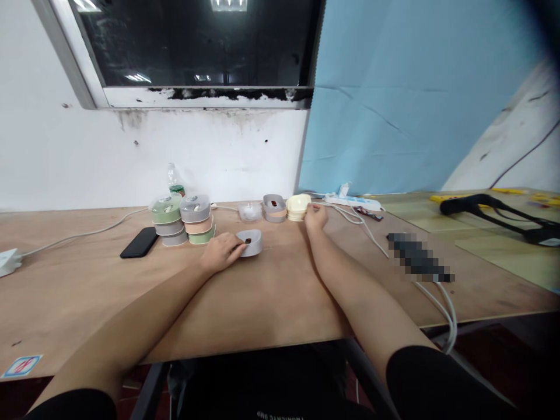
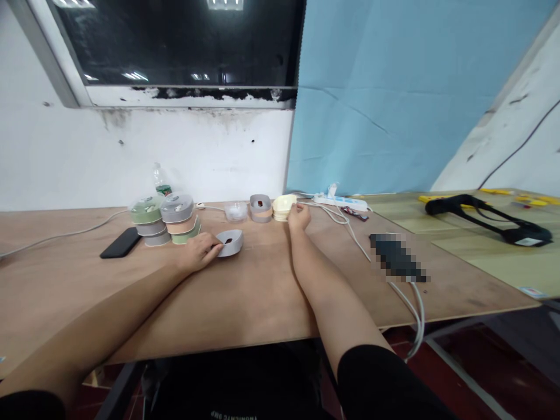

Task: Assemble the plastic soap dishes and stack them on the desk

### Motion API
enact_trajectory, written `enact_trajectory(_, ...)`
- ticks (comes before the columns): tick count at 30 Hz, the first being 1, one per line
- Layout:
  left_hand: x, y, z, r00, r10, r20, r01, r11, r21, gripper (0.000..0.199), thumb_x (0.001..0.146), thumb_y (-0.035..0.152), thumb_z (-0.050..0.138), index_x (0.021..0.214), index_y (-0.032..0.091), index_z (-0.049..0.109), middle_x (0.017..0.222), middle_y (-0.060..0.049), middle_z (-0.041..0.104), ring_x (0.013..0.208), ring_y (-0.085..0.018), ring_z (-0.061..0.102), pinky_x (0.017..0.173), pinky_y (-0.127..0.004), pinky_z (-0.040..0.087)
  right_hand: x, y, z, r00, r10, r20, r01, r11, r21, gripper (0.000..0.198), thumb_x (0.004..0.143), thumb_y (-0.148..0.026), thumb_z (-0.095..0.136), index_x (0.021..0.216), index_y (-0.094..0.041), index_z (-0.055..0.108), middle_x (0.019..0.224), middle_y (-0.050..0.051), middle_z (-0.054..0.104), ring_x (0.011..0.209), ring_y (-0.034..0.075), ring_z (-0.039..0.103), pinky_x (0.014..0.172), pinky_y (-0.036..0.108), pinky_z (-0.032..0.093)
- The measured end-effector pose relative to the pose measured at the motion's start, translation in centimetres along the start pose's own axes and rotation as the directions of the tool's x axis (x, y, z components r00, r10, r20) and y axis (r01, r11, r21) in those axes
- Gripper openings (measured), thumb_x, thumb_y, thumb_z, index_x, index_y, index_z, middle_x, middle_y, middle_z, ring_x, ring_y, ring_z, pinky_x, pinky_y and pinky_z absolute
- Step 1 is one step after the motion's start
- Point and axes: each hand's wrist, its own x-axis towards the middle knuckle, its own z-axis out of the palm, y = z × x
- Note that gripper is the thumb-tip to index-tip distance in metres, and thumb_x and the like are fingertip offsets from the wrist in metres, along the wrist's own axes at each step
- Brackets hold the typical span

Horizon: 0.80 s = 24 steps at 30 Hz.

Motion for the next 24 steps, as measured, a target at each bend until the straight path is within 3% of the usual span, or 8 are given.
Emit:
enact_trajectory(3, 0.1, 0.1, 0.0, 1.0, 0.018, 0.008, -0.017, 1.0, -0.015, 0.028, 0.098, 0.036, 0.043, 0.091, 0.02, 0.065, 0.086, -0.006, 0.07, 0.081, -0.018, 0.064, 0.073, -0.03, 0.048, -0.3, -0.7, -0.1, 0.993, 0.082, -0.081, -0.078, 0.996, 0.052, 0.029, 0.081, -0.038, 0.052, 0.094, -0.013, 0.061, 0.077, 0.008, 0.066, 0.059, 0.018, 0.06, 0.07, 0.032, 0.048)
enact_trajectory(8, 0.1, 0.2, 0.0, 1.0, 0.009, 0.0, -0.009, 0.999, -0.035, 0.029, 0.098, 0.037, 0.043, 0.09, 0.02, 0.065, 0.084, -0.006, 0.069, 0.08, -0.018, 0.064, 0.072, -0.03, 0.048, -0.7, -2.1, -0.6, 0.989, -0.061, -0.132, 0.075, 0.992, 0.101, 0.032, 0.087, -0.036, 0.045, 0.106, -0.013, 0.056, 0.095, 0.01, 0.065, 0.063, 0.016, 0.06, 0.067, 0.031, 0.048)
enact_trajectory(12, 0.1, 0.2, -0.1, 1.0, 0.008, 0.009, -0.008, 0.999, -0.034, 0.03, 0.098, 0.038, 0.043, 0.091, 0.02, 0.065, 0.085, -0.007, 0.069, 0.081, -0.018, 0.064, 0.072, -0.03, 0.049, -1.3, -3.1, -0.6, 0.97, -0.212, -0.119, 0.213, 0.977, -0.007, 0.032, 0.084, -0.026, 0.044, 0.111, -0.013, 0.056, 0.108, 0.014, 0.061, 0.087, 0.021, 0.061, 0.08, 0.034, 0.048)
enact_trajectory(16, 0.1, 0.3, -0.1, 1.0, 0.017, 0.014, -0.016, 0.999, -0.028, 0.029, 0.098, 0.037, 0.043, 0.091, 0.02, 0.065, 0.086, -0.007, 0.07, 0.082, -0.018, 0.064, 0.072, -0.03, 0.048, -2.0, -3.4, -0.6, 0.951, -0.307, 0.02, 0.307, 0.942, -0.133, 0.036, 0.081, -0.018, 0.042, 0.112, -0.014, 0.06, 0.11, 0.014, 0.061, 0.102, 0.024, 0.056, 0.092, 0.038, 0.044)
enact_trajectory(20, 0.2, 0.4, -0.1, 1.0, 0.019, 0.016, -0.018, 1.0, -0.022, 0.029, 0.098, 0.037, 0.043, 0.091, 0.02, 0.065, 0.084, -0.007, 0.07, 0.082, -0.018, 0.065, 0.072, -0.03, 0.049, -2.4, -3.0, -0.4, 0.932, -0.312, 0.183, 0.345, 0.919, -0.192, 0.033, 0.082, -0.018, 0.044, 0.105, -0.016, 0.067, 0.11, 0.014, 0.062, 0.097, 0.025, 0.057, 0.09, 0.039, 0.044)
enact_trajectory(24, 0.2, 0.4, -0.2, 0.999, -0.001, 0.035, 0.001, 1.0, -0.016, 0.031, 0.098, 0.038, 0.042, 0.091, 0.02, 0.066, 0.085, -0.007, 0.07, 0.082, -0.018, 0.065, 0.073, -0.03, 0.049, -2.7, -2.5, 0.3, 0.877, -0.341, 0.337, 0.419, 0.887, -0.193, 0.031, 0.078, -0.013, 0.046, 0.095, -0.016, 0.072, 0.1, 0.013, 0.064, 0.093, 0.025, 0.057, 0.09, 0.039, 0.044)
